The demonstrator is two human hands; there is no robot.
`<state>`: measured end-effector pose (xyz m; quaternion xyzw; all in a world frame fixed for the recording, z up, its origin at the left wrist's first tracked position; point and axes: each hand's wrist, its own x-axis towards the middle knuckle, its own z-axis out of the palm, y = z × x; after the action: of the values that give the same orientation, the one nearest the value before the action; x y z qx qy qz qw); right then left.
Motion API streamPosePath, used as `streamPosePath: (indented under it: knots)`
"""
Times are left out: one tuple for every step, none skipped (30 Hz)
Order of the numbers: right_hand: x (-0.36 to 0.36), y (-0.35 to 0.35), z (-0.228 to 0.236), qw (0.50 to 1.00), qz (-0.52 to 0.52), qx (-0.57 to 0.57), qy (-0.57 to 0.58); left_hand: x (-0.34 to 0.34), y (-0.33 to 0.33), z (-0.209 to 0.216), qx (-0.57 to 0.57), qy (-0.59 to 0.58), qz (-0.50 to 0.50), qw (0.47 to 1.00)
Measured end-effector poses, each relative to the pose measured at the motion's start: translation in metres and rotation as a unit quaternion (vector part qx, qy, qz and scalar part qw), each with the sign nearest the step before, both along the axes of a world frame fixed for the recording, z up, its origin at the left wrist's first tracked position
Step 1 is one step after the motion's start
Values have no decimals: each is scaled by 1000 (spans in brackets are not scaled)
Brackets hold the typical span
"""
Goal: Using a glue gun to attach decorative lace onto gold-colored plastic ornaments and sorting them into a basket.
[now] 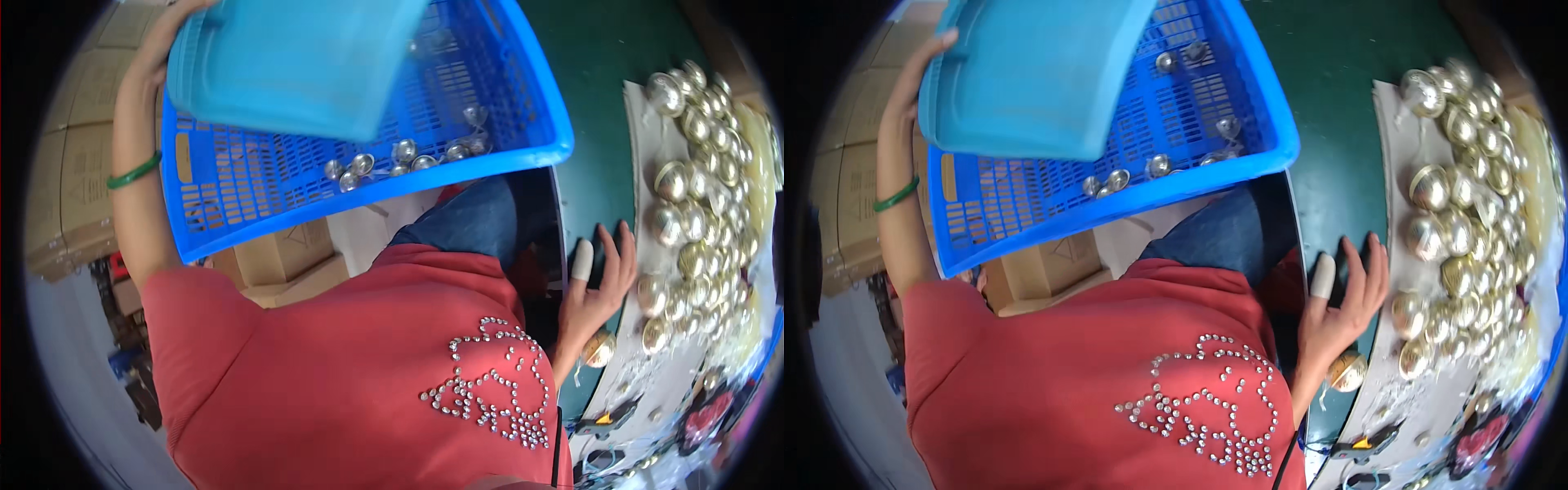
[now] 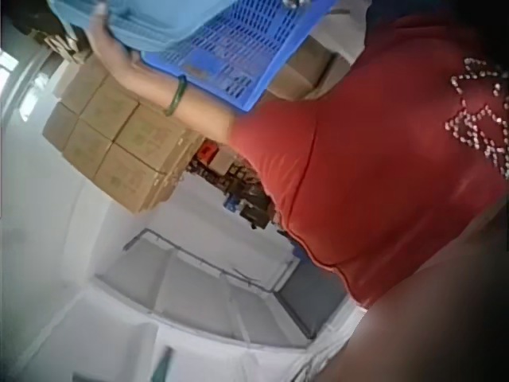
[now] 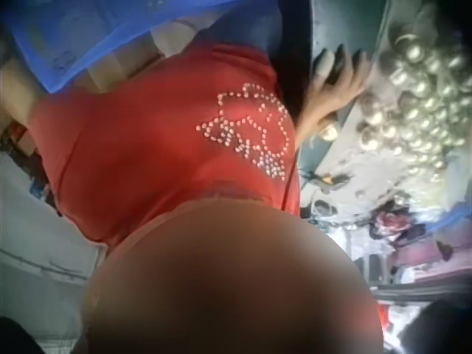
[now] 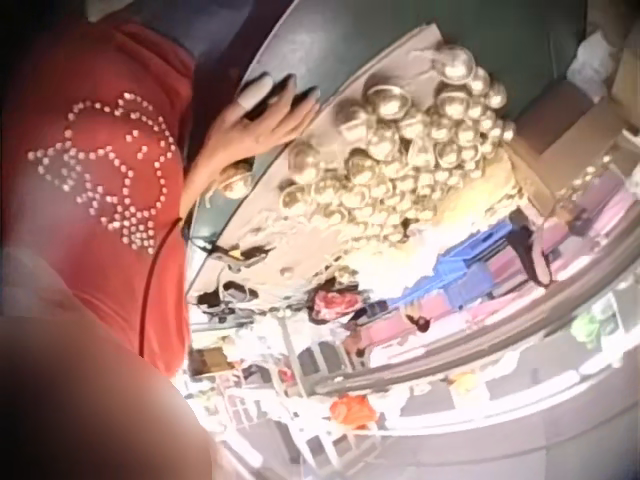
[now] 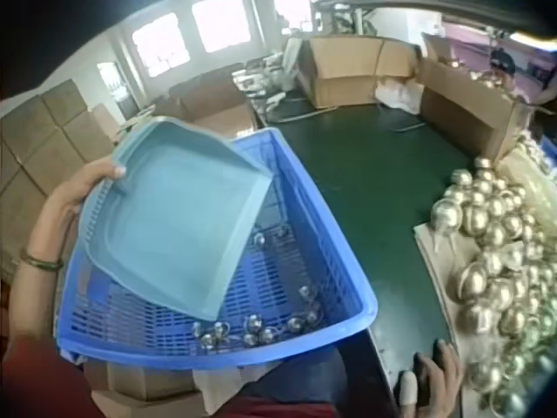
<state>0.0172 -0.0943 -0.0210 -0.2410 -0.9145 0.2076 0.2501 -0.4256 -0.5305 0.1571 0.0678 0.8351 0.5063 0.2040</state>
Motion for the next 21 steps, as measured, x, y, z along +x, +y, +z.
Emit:
streamPosePath:
  knots:
    - [0, 1, -1, 1000, 5, 14, -6, 24, -15, -14, -45, -16, 34, 998]
    - [-1, 0, 0, 1000, 6, 9, -4, 39, -31, -32, -50, -21, 33, 998]
    - [-2, -1, 0, 1000, 7, 0, -3, 50, -46, -59, -51, -27, 28, 998]
    - [-4, -1, 0, 1000, 10, -11, -1, 59, -62, -83, -90, -21, 40, 995]
    - [-5, -3, 2, 1000, 10, -6, -10, 66, -81, -125, -116, -20, 46, 992]
    - [-6, -3, 3, 1000, 12, -9, -14, 71, -106, -157, -160, -18, 39, 986]
    - [-6, -4, 5, 1000, 8, -8, -21, 72, -132, -194, -199, -16, 27, 979]
    - [-6, -4, 4, 1000, 1, -7, -26, 78, -149, -229, -195, -12, 28, 980]
    - [-5, -3, 2, 1000, -1, -11, -28, 84, -162, -257, -193, -6, 29, 981]
    - [-7, -4, 1, 999, -2, -10, -32, 91, -169, -280, -192, -10, 27, 981]
    - [-8, -4, 1, 999, -1, -17, -31, 105, -177, -297, -168, -14, 54, 984]
    - [-8, -4, 2, 999, -5, -21, -29, 112, -178, -313, -140, -17, 75, 987]
    - [-8, -4, 2, 999, -11, -17, -32, 117, -171, -327, -136, -19, 69, 988]
    - [-8, -4, 2, 999, -10, -11, -35, 126, -157, -338, -63, -71, 114, 989]
    - [-8, -3, 3, 999, -10, -6, -38, 134, -141, -347, 10, -123, 159, 980]
    - [-8, -3, 3, 999, -14, -4, -38, 140, -124, -352, 11, -124, 154, 980]
    - [-9, -2, 2, 999, -11, 0, -37, 145, -102, -357, 7, -133, 175, 975]
    - [-8, -3, 3, 999, -10, 3, -36, 149, -80, -363, 3, -143, 194, 970]
    - [-9, -4, 3, 999, -16, 5, -36, 153, -56, -372, 7, -124, 187, 975]
    - [-9, -4, 4, 999, -17, 8, -40, 154, -29, -381, 13, -106, 176, 979]
    - [-10, -4, 5, 999, -13, 10, -43, 157, -3, -386, 20, -84, 167, 982]
